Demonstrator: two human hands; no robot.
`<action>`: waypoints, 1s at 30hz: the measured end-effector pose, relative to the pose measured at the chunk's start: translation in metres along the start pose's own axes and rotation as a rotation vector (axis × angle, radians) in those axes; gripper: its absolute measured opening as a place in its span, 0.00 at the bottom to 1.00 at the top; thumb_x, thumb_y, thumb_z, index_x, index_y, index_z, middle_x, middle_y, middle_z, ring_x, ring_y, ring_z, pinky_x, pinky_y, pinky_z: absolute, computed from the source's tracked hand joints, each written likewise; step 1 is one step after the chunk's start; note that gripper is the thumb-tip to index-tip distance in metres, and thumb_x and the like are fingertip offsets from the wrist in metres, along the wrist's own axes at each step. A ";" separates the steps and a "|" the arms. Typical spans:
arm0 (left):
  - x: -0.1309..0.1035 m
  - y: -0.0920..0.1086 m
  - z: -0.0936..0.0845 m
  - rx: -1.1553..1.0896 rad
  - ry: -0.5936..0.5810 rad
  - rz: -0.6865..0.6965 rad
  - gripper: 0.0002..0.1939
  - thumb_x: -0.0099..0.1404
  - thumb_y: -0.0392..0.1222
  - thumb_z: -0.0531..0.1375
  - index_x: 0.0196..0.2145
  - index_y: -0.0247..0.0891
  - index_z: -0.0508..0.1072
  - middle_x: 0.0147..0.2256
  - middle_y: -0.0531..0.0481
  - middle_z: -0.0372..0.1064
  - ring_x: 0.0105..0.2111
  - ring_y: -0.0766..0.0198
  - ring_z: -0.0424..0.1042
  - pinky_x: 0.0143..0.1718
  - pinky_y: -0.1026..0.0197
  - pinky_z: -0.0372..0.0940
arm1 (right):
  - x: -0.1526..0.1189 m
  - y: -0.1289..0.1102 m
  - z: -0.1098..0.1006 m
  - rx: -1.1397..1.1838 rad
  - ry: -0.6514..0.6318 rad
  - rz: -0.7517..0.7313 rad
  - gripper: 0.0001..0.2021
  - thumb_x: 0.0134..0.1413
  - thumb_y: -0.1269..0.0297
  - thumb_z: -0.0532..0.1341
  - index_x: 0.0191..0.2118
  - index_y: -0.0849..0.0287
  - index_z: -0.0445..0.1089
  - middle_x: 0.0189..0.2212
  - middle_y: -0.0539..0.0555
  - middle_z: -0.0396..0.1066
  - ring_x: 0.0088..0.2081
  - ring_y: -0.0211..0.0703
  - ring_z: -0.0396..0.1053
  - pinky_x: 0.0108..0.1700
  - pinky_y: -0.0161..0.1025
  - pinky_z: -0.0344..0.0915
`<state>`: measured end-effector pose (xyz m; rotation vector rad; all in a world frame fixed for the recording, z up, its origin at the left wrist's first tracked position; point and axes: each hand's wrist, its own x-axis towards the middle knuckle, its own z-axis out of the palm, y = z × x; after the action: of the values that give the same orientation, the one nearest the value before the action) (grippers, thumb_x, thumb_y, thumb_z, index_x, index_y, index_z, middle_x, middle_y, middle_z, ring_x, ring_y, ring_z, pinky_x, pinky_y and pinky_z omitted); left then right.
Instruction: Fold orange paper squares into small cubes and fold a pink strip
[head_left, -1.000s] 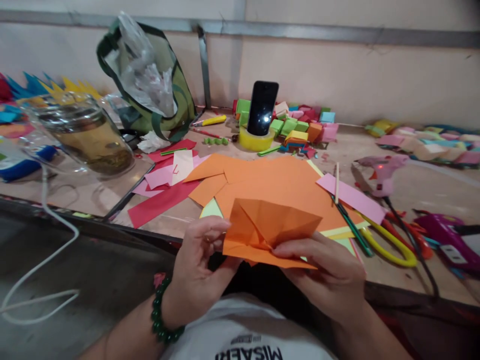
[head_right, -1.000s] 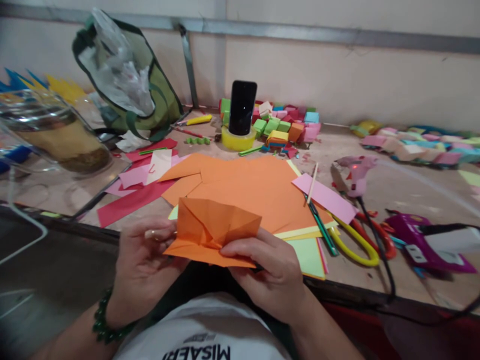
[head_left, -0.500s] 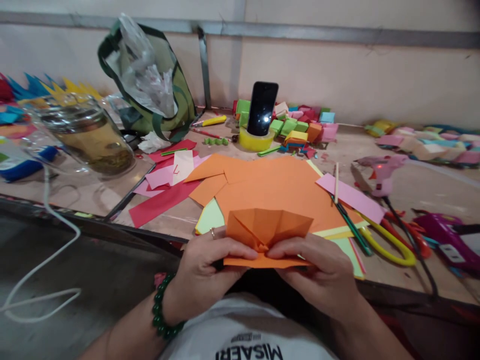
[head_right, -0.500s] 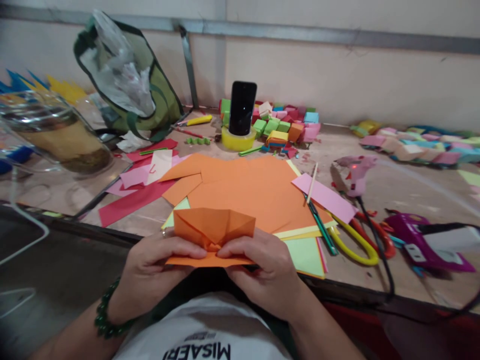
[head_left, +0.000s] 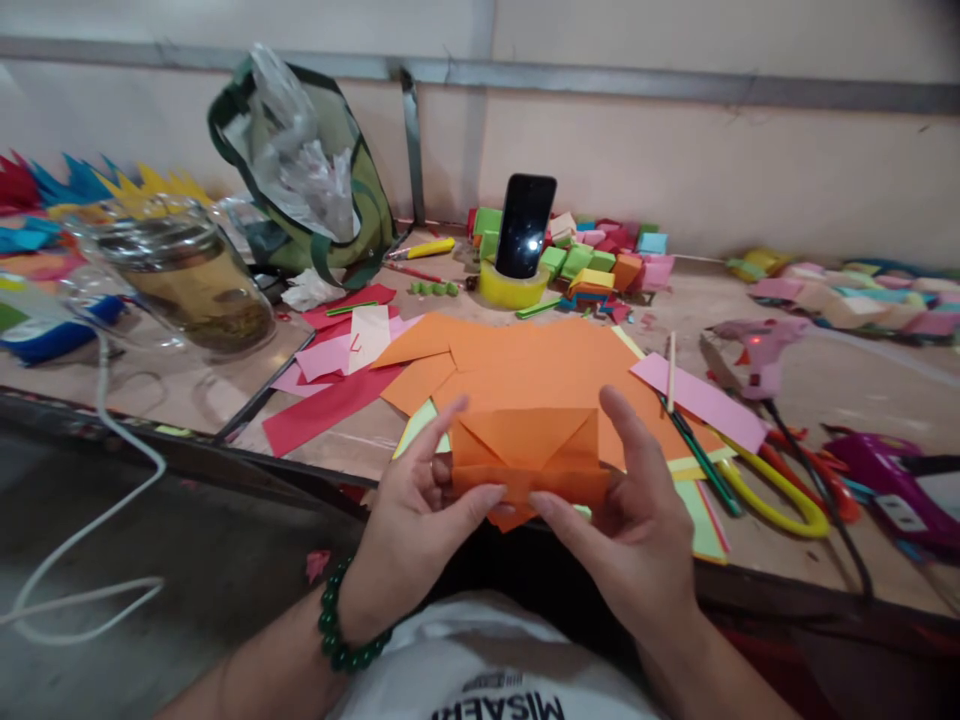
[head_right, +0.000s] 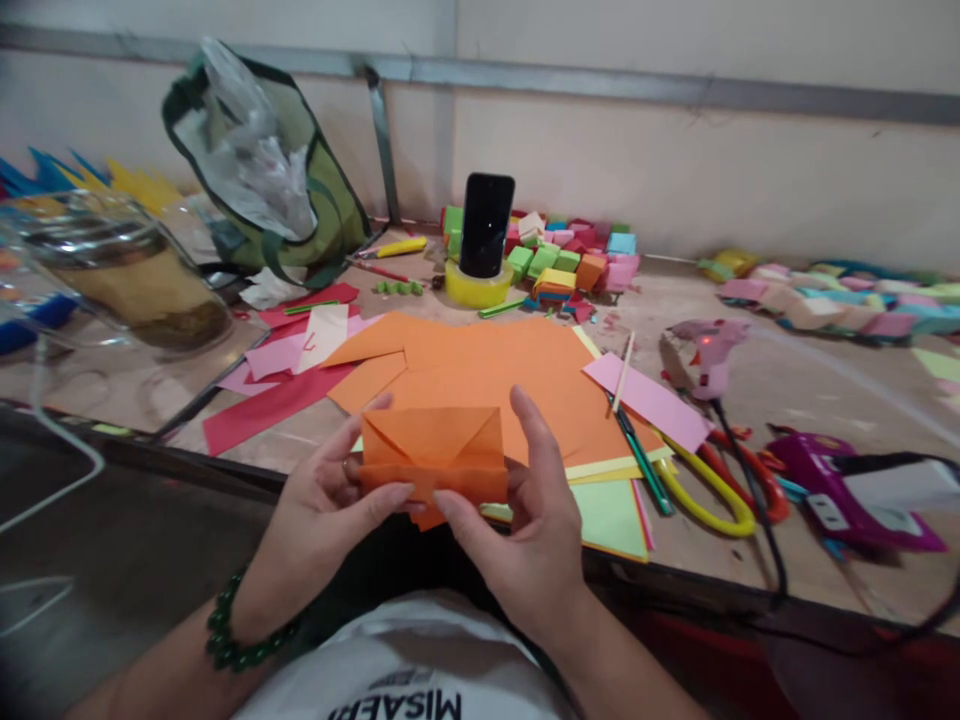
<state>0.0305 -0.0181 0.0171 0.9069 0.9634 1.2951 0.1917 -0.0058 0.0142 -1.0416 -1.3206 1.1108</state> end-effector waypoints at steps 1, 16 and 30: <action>0.001 0.000 -0.001 0.006 -0.025 -0.007 0.32 0.57 0.37 0.66 0.57 0.36 0.63 0.38 0.45 0.76 0.34 0.64 0.77 0.39 0.65 0.72 | 0.001 -0.001 0.000 0.004 0.001 0.020 0.43 0.49 0.65 0.67 0.66 0.53 0.43 0.42 0.58 0.76 0.38 0.49 0.77 0.38 0.44 0.76; 0.010 0.014 -0.007 0.114 -0.122 -0.134 0.12 0.58 0.44 0.64 0.37 0.33 0.79 0.30 0.48 0.76 0.25 0.68 0.72 0.28 0.66 0.73 | 0.016 0.003 -0.016 0.168 -0.141 0.207 0.09 0.44 0.67 0.69 0.36 0.56 0.75 0.30 0.50 0.76 0.30 0.38 0.74 0.31 0.31 0.72; 0.021 0.009 -0.016 0.652 -0.085 0.065 0.28 0.63 0.46 0.58 0.60 0.39 0.59 0.31 0.50 0.71 0.27 0.64 0.71 0.31 0.58 0.72 | 0.030 0.000 -0.019 -0.159 -0.185 0.177 0.19 0.51 0.58 0.63 0.49 0.57 0.67 0.30 0.52 0.73 0.28 0.39 0.70 0.31 0.36 0.69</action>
<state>0.0133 0.0037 0.0188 1.4868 1.3259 0.9887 0.2093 0.0246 0.0201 -1.2143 -1.5054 1.2746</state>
